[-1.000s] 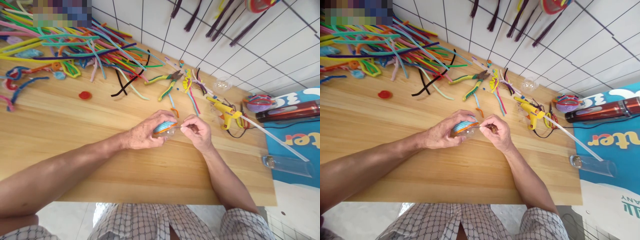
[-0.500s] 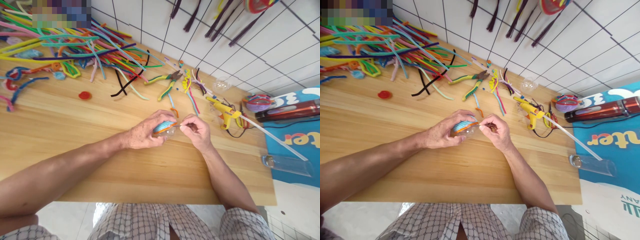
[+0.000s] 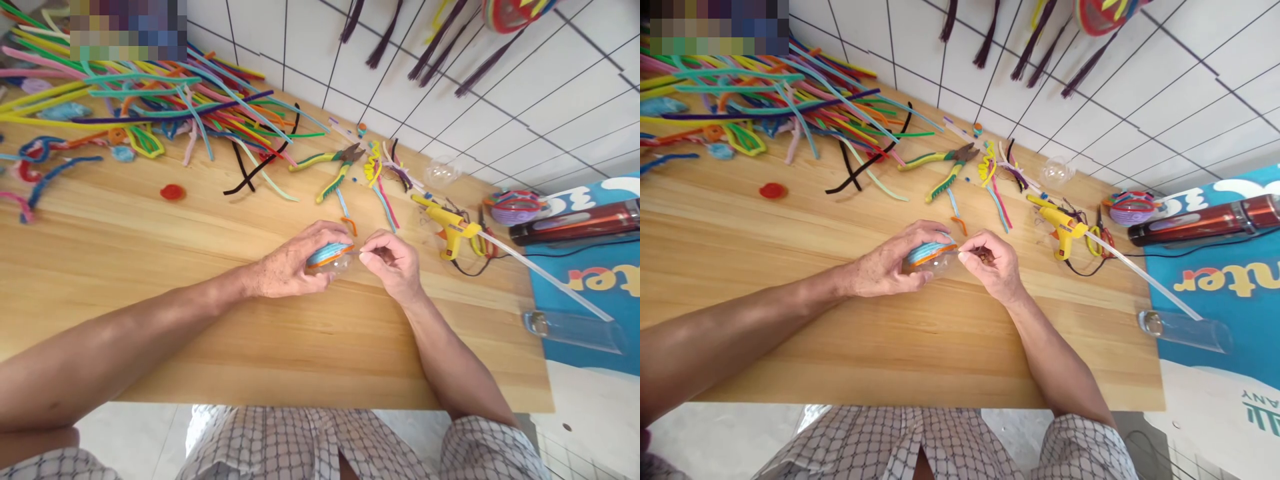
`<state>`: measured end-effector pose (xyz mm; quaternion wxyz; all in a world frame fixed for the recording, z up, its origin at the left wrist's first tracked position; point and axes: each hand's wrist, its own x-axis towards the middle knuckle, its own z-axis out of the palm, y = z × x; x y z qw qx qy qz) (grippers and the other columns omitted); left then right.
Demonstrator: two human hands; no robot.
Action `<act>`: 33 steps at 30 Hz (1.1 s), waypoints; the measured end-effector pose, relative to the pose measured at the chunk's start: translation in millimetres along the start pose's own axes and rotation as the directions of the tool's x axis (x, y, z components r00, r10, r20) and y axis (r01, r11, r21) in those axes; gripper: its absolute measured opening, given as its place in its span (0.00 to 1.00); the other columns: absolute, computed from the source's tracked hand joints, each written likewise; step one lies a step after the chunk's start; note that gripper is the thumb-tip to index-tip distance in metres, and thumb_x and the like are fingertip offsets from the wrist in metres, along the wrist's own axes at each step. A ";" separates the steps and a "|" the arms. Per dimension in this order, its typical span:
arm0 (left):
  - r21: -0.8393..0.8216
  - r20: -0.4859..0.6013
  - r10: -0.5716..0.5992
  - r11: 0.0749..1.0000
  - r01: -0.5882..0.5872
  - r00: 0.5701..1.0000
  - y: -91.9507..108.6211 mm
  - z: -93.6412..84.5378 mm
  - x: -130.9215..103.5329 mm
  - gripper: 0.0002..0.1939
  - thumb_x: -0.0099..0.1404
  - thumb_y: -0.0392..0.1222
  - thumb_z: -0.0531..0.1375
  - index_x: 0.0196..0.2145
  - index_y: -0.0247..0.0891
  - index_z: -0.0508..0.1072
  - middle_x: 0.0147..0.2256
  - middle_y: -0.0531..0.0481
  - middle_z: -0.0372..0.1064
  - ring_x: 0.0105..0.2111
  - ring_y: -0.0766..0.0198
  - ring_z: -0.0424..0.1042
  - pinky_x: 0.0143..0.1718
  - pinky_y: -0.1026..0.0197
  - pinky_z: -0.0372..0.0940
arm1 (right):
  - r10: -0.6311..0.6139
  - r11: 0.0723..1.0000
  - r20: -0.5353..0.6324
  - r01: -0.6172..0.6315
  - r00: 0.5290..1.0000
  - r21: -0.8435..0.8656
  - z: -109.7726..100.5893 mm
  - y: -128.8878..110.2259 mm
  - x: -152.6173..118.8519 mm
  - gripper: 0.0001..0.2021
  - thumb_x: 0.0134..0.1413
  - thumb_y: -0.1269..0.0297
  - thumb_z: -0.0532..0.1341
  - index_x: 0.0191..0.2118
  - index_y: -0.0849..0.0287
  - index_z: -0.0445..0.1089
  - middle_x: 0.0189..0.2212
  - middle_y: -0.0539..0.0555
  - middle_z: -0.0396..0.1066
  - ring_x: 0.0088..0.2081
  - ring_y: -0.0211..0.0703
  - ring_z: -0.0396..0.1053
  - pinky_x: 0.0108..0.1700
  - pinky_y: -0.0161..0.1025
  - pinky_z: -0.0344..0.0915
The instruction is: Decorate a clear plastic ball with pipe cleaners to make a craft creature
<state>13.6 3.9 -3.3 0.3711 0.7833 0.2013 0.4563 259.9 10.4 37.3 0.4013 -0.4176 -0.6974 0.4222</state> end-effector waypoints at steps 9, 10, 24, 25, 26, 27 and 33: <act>0.006 0.000 0.012 1.000 -0.012 1.000 0.1 0.0 -0.1 0.31 0.69 0.42 0.66 0.67 0.47 0.65 0.60 0.37 0.70 0.64 0.46 0.70 0.65 0.39 0.68 | 0.074 0.996 -0.019 -0.073 0.997 0.044 0.7 2.7 0.7 0.04 0.55 0.62 0.71 0.33 0.54 0.76 0.28 0.48 0.73 0.24 0.36 0.63 0.27 0.37 0.59; 0.005 -0.004 0.010 1.000 -0.010 1.000 0.1 0.2 -0.1 0.31 0.69 0.42 0.67 0.67 0.47 0.65 0.60 0.38 0.70 0.64 0.46 0.70 0.65 0.39 0.68 | 0.077 0.995 -0.021 -0.076 0.997 0.064 0.6 3.4 0.3 0.05 0.55 0.62 0.71 0.33 0.54 0.76 0.28 0.48 0.73 0.23 0.35 0.61 0.26 0.37 0.58; 0.096 -0.026 -0.049 0.994 0.051 0.998 2.1 1.9 -3.9 0.32 0.67 0.42 0.69 0.65 0.45 0.64 0.63 0.35 0.67 0.67 0.44 0.67 0.67 0.38 0.66 | 0.243 0.913 -0.203 -0.153 0.949 0.377 -6.3 0.0 12.8 0.10 0.48 0.58 0.74 0.33 0.53 0.75 0.19 0.42 0.61 0.20 0.33 0.57 0.24 0.35 0.55; 0.104 -0.029 -0.059 0.993 0.061 0.998 2.4 2.8 -3.8 0.32 0.66 0.43 0.69 0.64 0.44 0.64 0.62 0.35 0.67 0.66 0.44 0.68 0.66 0.39 0.66 | 0.256 0.915 -0.212 -0.166 0.943 0.369 -5.6 -1.8 13.1 0.11 0.48 0.57 0.74 0.34 0.53 0.76 0.19 0.42 0.61 0.20 0.33 0.57 0.24 0.35 0.55; 0.108 -0.029 -0.066 0.992 0.069 0.997 2.7 3.6 -3.7 0.32 0.66 0.44 0.70 0.63 0.44 0.64 0.62 0.36 0.68 0.65 0.45 0.69 0.66 0.41 0.67 | 0.265 0.920 -0.222 -0.177 0.938 0.350 -5.0 -3.3 12.9 0.11 0.48 0.56 0.74 0.34 0.53 0.76 0.20 0.43 0.62 0.21 0.33 0.57 0.24 0.35 0.55; 0.109 -0.029 -0.071 0.991 0.074 0.997 2.9 4.2 -3.7 0.31 0.66 0.44 0.70 0.63 0.43 0.64 0.61 0.36 0.68 0.64 0.46 0.71 0.65 0.42 0.68 | 0.269 0.928 -0.231 -0.187 0.935 0.323 -4.7 -4.6 11.9 0.11 0.48 0.56 0.74 0.34 0.53 0.76 0.20 0.43 0.62 0.21 0.34 0.58 0.24 0.35 0.55; 0.110 -0.044 -0.129 0.985 0.133 0.991 3.8 4.0 -3.9 0.31 0.65 0.47 0.70 0.62 0.41 0.65 0.59 0.37 0.70 0.59 0.48 0.74 0.63 0.45 0.69 | 0.218 0.975 -0.224 -0.223 0.950 0.002 -17.3 -8.0 -9.0 0.10 0.53 0.55 0.72 0.36 0.55 0.79 0.24 0.46 0.70 0.26 0.37 0.65 0.31 0.37 0.62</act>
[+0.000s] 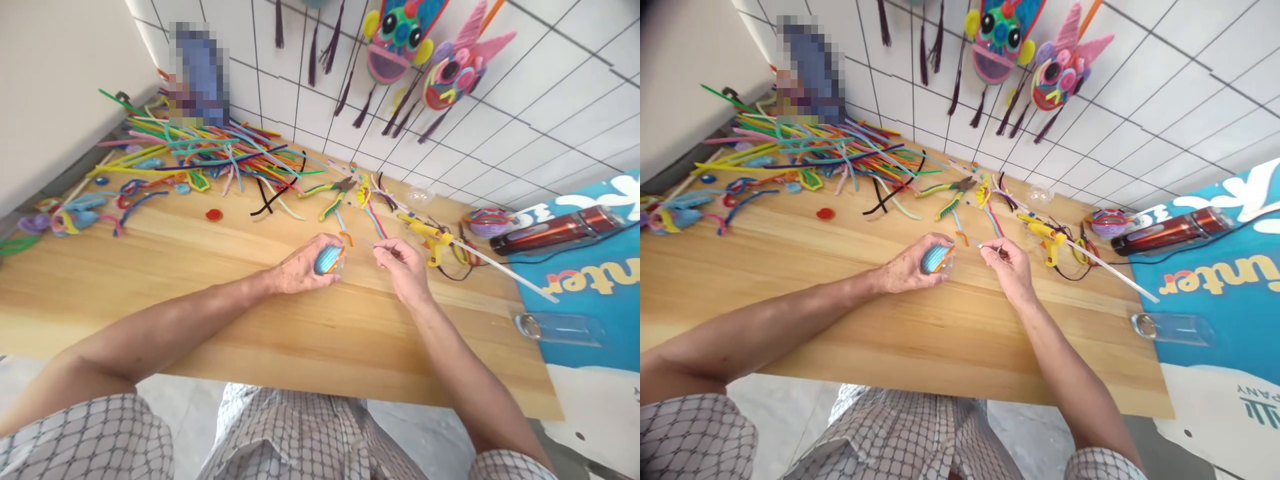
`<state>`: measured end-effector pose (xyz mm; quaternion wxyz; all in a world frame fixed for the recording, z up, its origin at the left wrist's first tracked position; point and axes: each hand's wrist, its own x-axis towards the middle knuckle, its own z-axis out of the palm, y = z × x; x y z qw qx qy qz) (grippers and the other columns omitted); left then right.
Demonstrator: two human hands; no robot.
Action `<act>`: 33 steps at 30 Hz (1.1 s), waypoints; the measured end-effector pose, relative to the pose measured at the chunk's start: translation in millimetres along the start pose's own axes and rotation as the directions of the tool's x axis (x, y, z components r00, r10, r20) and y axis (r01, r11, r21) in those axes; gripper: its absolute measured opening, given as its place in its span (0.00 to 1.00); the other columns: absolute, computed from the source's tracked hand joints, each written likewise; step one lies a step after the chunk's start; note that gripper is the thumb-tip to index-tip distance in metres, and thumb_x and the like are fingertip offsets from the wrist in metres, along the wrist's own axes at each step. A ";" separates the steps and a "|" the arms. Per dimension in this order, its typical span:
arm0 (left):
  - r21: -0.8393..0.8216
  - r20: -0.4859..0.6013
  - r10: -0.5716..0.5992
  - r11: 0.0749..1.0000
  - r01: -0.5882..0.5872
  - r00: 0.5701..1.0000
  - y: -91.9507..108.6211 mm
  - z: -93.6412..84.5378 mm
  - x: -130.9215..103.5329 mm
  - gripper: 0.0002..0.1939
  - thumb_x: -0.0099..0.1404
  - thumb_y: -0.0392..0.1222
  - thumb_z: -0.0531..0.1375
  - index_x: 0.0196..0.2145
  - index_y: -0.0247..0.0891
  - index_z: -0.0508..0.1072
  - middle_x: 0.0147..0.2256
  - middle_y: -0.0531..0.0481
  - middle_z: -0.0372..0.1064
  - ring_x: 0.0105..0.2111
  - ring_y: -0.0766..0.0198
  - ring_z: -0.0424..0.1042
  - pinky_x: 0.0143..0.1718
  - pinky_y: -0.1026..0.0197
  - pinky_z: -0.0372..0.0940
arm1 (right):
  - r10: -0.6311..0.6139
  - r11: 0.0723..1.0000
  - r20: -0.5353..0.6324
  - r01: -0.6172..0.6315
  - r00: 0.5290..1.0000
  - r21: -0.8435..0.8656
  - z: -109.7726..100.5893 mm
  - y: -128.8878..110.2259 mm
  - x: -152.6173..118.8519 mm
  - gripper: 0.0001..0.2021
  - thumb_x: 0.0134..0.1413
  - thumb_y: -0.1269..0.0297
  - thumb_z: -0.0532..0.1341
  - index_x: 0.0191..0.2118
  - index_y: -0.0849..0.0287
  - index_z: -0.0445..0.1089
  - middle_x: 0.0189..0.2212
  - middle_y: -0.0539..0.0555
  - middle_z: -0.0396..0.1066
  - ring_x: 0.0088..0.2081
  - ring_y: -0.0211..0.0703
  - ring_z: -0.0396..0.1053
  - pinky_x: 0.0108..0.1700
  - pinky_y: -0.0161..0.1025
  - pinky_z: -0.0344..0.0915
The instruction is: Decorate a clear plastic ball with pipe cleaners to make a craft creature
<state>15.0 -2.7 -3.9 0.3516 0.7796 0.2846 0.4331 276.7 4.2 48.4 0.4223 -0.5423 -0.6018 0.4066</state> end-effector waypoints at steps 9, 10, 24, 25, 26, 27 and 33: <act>0.046 -0.043 -0.016 0.999 0.018 0.999 -1.2 4.3 3.4 0.30 0.62 0.46 0.72 0.59 0.42 0.70 0.57 0.38 0.69 0.61 0.46 0.71 0.65 0.43 0.68 | -0.178 0.891 -0.124 0.106 0.976 -0.442 0.1 23.3 -7.1 0.11 0.53 0.53 0.67 0.31 0.55 0.80 0.28 0.53 0.76 0.29 0.45 0.68 0.36 0.44 0.65; 0.052 -0.061 -0.024 0.998 0.027 0.998 -2.0 5.0 3.8 0.30 0.61 0.45 0.73 0.59 0.42 0.70 0.57 0.38 0.69 0.61 0.46 0.71 0.65 0.43 0.68 | -0.186 0.873 -0.128 0.104 0.974 -0.476 3.3 27.0 -5.1 0.11 0.53 0.53 0.66 0.31 0.55 0.79 0.28 0.54 0.76 0.29 0.46 0.68 0.37 0.45 0.66; 0.080 -0.161 -0.058 0.994 0.072 0.985 -10.1 10.1 4.1 0.33 0.59 0.44 0.74 0.57 0.41 0.65 0.57 0.36 0.71 0.60 0.44 0.72 0.65 0.39 0.68 | -0.455 0.747 -0.180 0.264 0.872 -0.611 22.3 36.7 -9.9 0.09 0.62 0.56 0.63 0.37 0.53 0.78 0.38 0.60 0.81 0.44 0.58 0.78 0.52 0.56 0.73; 0.079 -0.162 -0.061 0.994 0.075 0.985 -10.4 10.0 3.3 0.33 0.59 0.44 0.74 0.57 0.40 0.64 0.57 0.36 0.71 0.60 0.44 0.72 0.65 0.39 0.68 | -0.452 0.755 -0.183 0.265 0.873 -0.600 23.7 34.8 -10.2 0.08 0.62 0.56 0.63 0.38 0.53 0.78 0.38 0.60 0.81 0.44 0.57 0.79 0.51 0.56 0.73; 0.078 -0.165 -0.069 0.994 0.082 0.984 -10.3 9.9 2.6 0.33 0.59 0.44 0.74 0.57 0.40 0.64 0.57 0.36 0.71 0.60 0.44 0.73 0.65 0.39 0.68 | -0.448 0.764 -0.183 0.268 0.875 -0.587 25.1 33.1 -10.3 0.08 0.63 0.57 0.63 0.38 0.53 0.78 0.38 0.59 0.81 0.44 0.57 0.79 0.51 0.55 0.73; 0.077 -0.170 -0.079 0.993 0.093 0.982 -10.1 9.7 2.0 0.33 0.60 0.44 0.74 0.58 0.40 0.64 0.57 0.36 0.71 0.59 0.44 0.73 0.65 0.39 0.68 | -0.442 0.773 -0.182 0.270 0.878 -0.574 26.3 31.7 -10.2 0.08 0.63 0.57 0.63 0.38 0.53 0.78 0.38 0.59 0.82 0.43 0.56 0.79 0.51 0.55 0.74; 0.079 -0.152 -0.110 0.989 0.123 0.982 -8.7 9.0 0.7 0.33 0.62 0.46 0.72 0.59 0.40 0.63 0.58 0.36 0.69 0.60 0.46 0.72 0.65 0.40 0.67 | -0.448 0.795 -0.170 0.305 0.878 -0.524 29.5 31.2 -10.6 0.07 0.63 0.60 0.63 0.38 0.53 0.78 0.37 0.57 0.81 0.42 0.54 0.78 0.47 0.51 0.74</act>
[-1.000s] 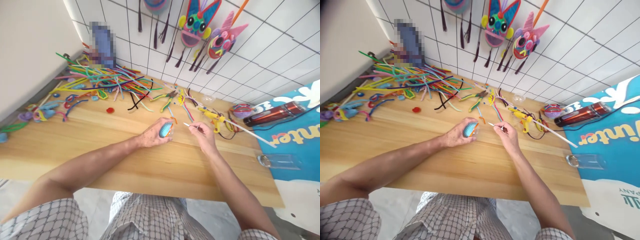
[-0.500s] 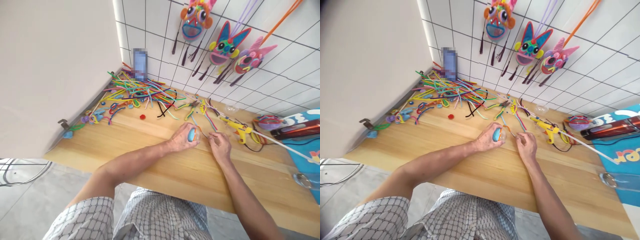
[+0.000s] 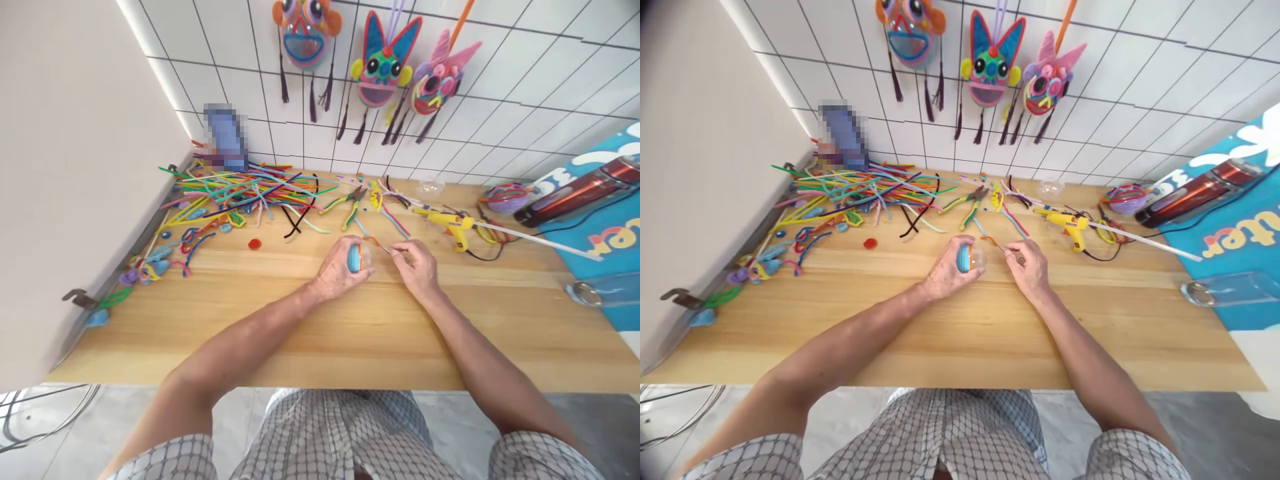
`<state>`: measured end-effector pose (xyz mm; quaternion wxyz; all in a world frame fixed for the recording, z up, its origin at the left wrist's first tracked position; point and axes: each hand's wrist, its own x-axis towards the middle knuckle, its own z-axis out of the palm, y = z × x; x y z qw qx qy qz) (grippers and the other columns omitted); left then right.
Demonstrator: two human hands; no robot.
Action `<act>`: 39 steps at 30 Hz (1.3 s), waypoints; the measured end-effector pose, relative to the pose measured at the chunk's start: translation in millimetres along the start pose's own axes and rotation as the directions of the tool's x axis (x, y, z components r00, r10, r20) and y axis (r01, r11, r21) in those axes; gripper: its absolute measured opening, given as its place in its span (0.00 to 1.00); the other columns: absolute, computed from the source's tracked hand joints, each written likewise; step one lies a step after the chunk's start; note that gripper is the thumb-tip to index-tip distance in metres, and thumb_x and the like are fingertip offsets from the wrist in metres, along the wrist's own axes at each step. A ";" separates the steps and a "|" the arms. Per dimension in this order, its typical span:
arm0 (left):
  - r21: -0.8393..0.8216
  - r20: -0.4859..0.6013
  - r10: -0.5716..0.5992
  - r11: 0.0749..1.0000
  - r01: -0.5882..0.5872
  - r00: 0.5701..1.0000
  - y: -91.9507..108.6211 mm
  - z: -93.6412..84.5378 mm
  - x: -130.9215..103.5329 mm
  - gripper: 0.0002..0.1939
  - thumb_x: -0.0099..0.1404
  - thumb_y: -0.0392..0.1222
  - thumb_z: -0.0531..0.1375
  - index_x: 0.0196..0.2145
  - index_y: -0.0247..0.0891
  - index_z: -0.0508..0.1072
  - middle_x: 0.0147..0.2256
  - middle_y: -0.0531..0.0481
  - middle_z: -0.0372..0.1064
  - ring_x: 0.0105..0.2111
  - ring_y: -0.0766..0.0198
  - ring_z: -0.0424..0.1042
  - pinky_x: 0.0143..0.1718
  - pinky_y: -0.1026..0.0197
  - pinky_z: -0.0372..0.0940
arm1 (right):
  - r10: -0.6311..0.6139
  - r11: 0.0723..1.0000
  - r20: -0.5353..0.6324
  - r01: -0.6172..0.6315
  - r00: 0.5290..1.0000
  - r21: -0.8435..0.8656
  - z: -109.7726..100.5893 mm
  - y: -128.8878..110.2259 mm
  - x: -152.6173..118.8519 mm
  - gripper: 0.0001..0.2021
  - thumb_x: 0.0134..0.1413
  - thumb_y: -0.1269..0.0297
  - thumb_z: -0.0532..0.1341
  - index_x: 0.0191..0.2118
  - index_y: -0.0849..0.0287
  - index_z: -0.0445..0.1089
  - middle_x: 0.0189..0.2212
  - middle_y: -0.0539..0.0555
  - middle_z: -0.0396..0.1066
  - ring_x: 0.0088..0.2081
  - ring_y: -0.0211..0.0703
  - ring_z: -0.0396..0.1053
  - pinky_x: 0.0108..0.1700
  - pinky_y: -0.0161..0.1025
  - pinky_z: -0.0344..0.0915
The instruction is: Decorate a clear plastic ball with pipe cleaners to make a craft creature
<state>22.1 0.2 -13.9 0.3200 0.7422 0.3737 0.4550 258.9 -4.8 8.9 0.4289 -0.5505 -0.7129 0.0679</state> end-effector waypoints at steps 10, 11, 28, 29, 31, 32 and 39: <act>0.085 0.004 0.117 0.990 -0.117 0.993 -0.1 -5.5 -0.6 0.32 0.65 0.51 0.70 0.61 0.41 0.65 0.57 0.37 0.70 0.59 0.47 0.72 0.65 0.42 0.66 | -0.022 0.994 0.057 0.016 0.998 0.108 -12.5 -9.2 -12.5 0.06 0.66 0.61 0.63 0.41 0.52 0.78 0.39 0.55 0.81 0.41 0.50 0.77 0.48 0.49 0.75; 0.101 0.013 0.129 0.986 -0.130 0.992 1.0 -6.9 -0.5 0.31 0.66 0.51 0.70 0.61 0.40 0.65 0.58 0.37 0.70 0.60 0.47 0.72 0.65 0.42 0.66 | -0.028 0.993 0.053 0.021 0.998 0.120 -13.5 -9.8 -13.2 0.06 0.66 0.61 0.63 0.41 0.52 0.78 0.39 0.55 0.81 0.41 0.50 0.77 0.49 0.49 0.75; 0.199 0.094 0.159 0.964 -0.175 0.983 5.9 -9.7 -5.5 0.31 0.66 0.50 0.71 0.61 0.41 0.68 0.61 0.33 0.69 0.64 0.44 0.70 0.65 0.37 0.67 | 0.037 0.955 0.126 -0.072 0.991 0.288 -12.4 -13.6 -16.3 0.05 0.63 0.62 0.64 0.42 0.53 0.77 0.38 0.54 0.80 0.40 0.49 0.77 0.49 0.48 0.74; 0.205 0.097 0.168 0.961 -0.185 0.981 5.5 -9.1 -5.7 0.31 0.66 0.50 0.71 0.62 0.41 0.68 0.62 0.33 0.69 0.64 0.44 0.70 0.66 0.38 0.66 | 0.048 0.948 0.137 -0.088 0.989 0.307 -12.1 -16.1 -16.0 0.06 0.62 0.62 0.65 0.43 0.53 0.77 0.38 0.54 0.80 0.40 0.48 0.77 0.48 0.47 0.74; 0.208 0.099 0.201 0.954 -0.218 0.975 4.1 -8.3 -5.8 0.33 0.66 0.51 0.71 0.63 0.40 0.67 0.62 0.33 0.69 0.64 0.44 0.70 0.66 0.38 0.66 | 0.076 0.928 0.169 -0.132 0.983 0.349 -11.2 -23.2 -14.5 0.09 0.60 0.62 0.66 0.45 0.54 0.77 0.40 0.54 0.79 0.41 0.47 0.77 0.48 0.46 0.73; 0.207 0.102 0.222 0.949 -0.239 0.970 3.3 -8.0 -5.8 0.33 0.66 0.51 0.71 0.64 0.40 0.67 0.62 0.33 0.69 0.65 0.44 0.69 0.66 0.39 0.66 | 0.090 0.916 0.192 -0.157 0.977 0.369 -10.6 -27.5 -13.1 0.10 0.59 0.62 0.66 0.46 0.54 0.76 0.41 0.54 0.79 0.42 0.47 0.76 0.49 0.46 0.73; 0.237 0.155 0.279 0.921 -0.310 0.948 -0.7 -7.6 -4.7 0.33 0.70 0.54 0.68 0.66 0.40 0.67 0.65 0.33 0.66 0.65 0.44 0.68 0.67 0.40 0.66 | 0.187 0.870 0.394 -0.338 0.900 0.359 -3.5 -54.9 4.0 0.15 0.52 0.63 0.65 0.47 0.55 0.73 0.46 0.55 0.79 0.46 0.49 0.76 0.50 0.47 0.71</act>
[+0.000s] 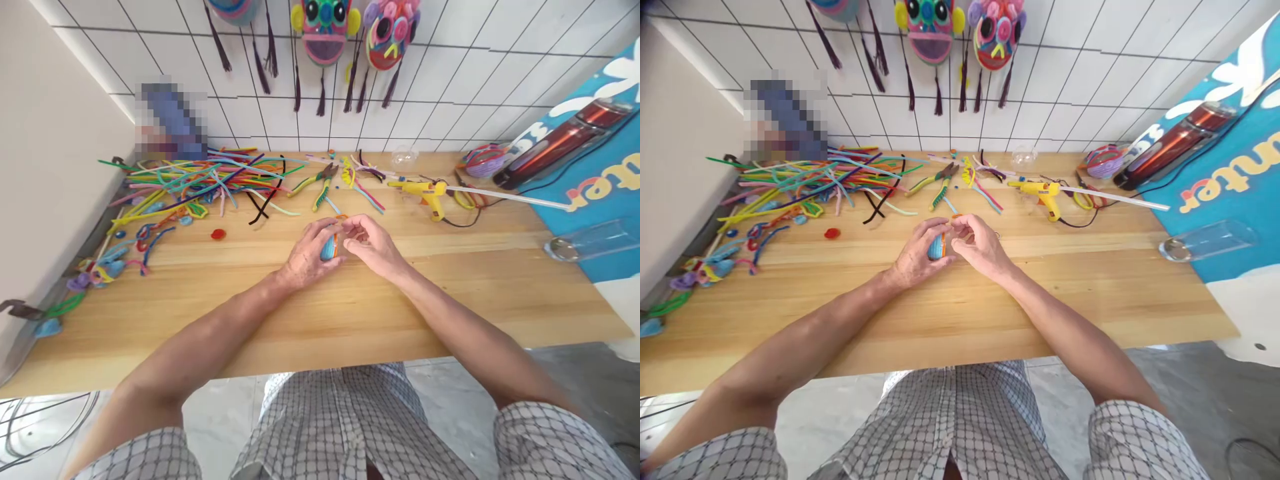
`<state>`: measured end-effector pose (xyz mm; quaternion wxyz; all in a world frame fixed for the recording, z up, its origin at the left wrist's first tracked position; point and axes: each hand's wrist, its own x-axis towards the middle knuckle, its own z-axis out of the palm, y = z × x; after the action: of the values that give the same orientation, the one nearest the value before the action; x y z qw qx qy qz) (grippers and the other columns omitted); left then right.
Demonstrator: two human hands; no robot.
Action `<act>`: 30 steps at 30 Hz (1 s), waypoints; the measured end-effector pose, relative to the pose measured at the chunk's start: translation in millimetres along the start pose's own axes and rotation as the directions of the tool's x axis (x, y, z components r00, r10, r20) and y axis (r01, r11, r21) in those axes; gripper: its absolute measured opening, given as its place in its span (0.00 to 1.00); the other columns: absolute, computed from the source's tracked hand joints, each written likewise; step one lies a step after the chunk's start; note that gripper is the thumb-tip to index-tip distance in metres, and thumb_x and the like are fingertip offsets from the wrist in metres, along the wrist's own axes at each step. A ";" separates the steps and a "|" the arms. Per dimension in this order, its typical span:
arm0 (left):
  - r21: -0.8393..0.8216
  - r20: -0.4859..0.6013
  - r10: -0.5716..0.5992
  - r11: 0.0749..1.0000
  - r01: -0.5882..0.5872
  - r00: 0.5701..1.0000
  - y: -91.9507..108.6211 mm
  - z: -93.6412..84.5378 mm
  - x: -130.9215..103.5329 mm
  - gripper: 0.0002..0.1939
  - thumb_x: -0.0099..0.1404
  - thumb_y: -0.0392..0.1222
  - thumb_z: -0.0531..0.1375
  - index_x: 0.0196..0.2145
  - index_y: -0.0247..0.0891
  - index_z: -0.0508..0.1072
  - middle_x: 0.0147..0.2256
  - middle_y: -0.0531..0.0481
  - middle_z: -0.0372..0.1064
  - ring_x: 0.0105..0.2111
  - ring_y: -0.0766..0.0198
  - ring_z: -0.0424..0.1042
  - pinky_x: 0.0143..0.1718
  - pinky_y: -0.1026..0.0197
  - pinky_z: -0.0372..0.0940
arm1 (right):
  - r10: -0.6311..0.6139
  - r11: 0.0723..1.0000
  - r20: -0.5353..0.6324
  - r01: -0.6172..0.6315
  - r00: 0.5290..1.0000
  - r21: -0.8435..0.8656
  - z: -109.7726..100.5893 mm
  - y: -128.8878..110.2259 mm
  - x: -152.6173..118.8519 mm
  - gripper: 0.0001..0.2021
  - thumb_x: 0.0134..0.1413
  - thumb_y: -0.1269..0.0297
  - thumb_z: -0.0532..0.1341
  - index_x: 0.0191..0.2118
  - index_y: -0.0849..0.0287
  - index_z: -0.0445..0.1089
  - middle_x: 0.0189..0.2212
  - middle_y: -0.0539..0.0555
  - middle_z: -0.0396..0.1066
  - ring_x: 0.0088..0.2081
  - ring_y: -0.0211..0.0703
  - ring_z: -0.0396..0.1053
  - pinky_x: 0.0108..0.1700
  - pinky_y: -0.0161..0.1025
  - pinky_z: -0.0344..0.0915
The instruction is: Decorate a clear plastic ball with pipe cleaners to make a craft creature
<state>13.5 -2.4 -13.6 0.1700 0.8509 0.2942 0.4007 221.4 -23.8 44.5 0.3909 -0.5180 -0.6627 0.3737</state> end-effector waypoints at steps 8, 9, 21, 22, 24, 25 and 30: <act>-0.032 0.015 0.032 0.999 -0.032 0.999 -1.3 0.1 0.9 0.33 0.72 0.56 0.66 0.68 0.41 0.66 0.66 0.32 0.65 0.67 0.43 0.67 0.68 0.40 0.65 | 0.066 0.998 0.031 -0.066 0.997 -0.021 3.1 -7.5 10.3 0.13 0.47 0.62 0.65 0.41 0.54 0.72 0.41 0.51 0.77 0.42 0.47 0.73 0.48 0.46 0.69; -0.036 0.016 0.042 0.998 -0.041 0.999 -1.1 0.2 0.9 0.34 0.72 0.55 0.66 0.68 0.41 0.66 0.66 0.32 0.65 0.67 0.43 0.67 0.68 0.40 0.65 | 0.073 0.997 0.030 -0.072 0.997 -0.015 3.1 -6.8 10.0 0.13 0.47 0.62 0.65 0.41 0.54 0.72 0.41 0.51 0.77 0.42 0.47 0.73 0.47 0.46 0.68; -0.002 0.021 0.144 0.990 -0.144 0.989 2.4 1.1 2.2 0.34 0.73 0.52 0.66 0.71 0.41 0.63 0.66 0.31 0.65 0.66 0.43 0.67 0.66 0.39 0.66 | 0.089 0.995 0.001 -0.089 0.996 0.052 4.6 4.5 4.0 0.14 0.46 0.60 0.66 0.41 0.53 0.70 0.39 0.50 0.74 0.41 0.48 0.71 0.47 0.46 0.67; -0.001 0.020 0.149 0.989 -0.149 0.989 2.3 1.1 2.3 0.35 0.73 0.52 0.66 0.71 0.42 0.62 0.66 0.31 0.66 0.66 0.43 0.67 0.66 0.38 0.66 | 0.092 0.994 0.005 -0.092 0.996 0.061 4.6 5.3 4.2 0.14 0.46 0.60 0.66 0.41 0.52 0.70 0.38 0.50 0.74 0.41 0.48 0.71 0.46 0.46 0.67; -0.004 0.020 0.152 0.988 -0.152 0.988 2.3 1.1 2.5 0.35 0.73 0.51 0.66 0.72 0.42 0.62 0.65 0.32 0.66 0.66 0.43 0.67 0.66 0.38 0.66 | 0.101 0.991 0.017 -0.102 0.995 0.084 4.5 6.8 4.6 0.14 0.46 0.60 0.66 0.41 0.52 0.69 0.38 0.50 0.74 0.41 0.48 0.71 0.45 0.46 0.67; -0.006 0.022 0.155 0.988 -0.155 0.988 2.5 0.9 2.6 0.36 0.73 0.50 0.66 0.72 0.42 0.62 0.65 0.32 0.66 0.66 0.43 0.67 0.66 0.38 0.66 | 0.105 0.990 0.021 -0.107 0.994 0.095 4.3 7.6 4.6 0.14 0.46 0.60 0.66 0.41 0.52 0.69 0.38 0.50 0.74 0.41 0.48 0.71 0.45 0.46 0.68; 0.010 0.039 0.154 0.988 -0.154 0.987 5.9 -0.7 3.9 0.36 0.72 0.46 0.67 0.73 0.43 0.61 0.65 0.32 0.66 0.65 0.43 0.68 0.65 0.37 0.66 | 0.126 0.985 0.030 -0.129 0.992 0.118 3.1 10.0 4.1 0.14 0.45 0.59 0.66 0.39 0.51 0.69 0.38 0.50 0.73 0.40 0.47 0.70 0.42 0.45 0.67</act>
<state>17.1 -4.4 -7.9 0.1387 0.8797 0.2269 0.3942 221.8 -18.3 34.7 0.3889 -0.5308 -0.6091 0.4428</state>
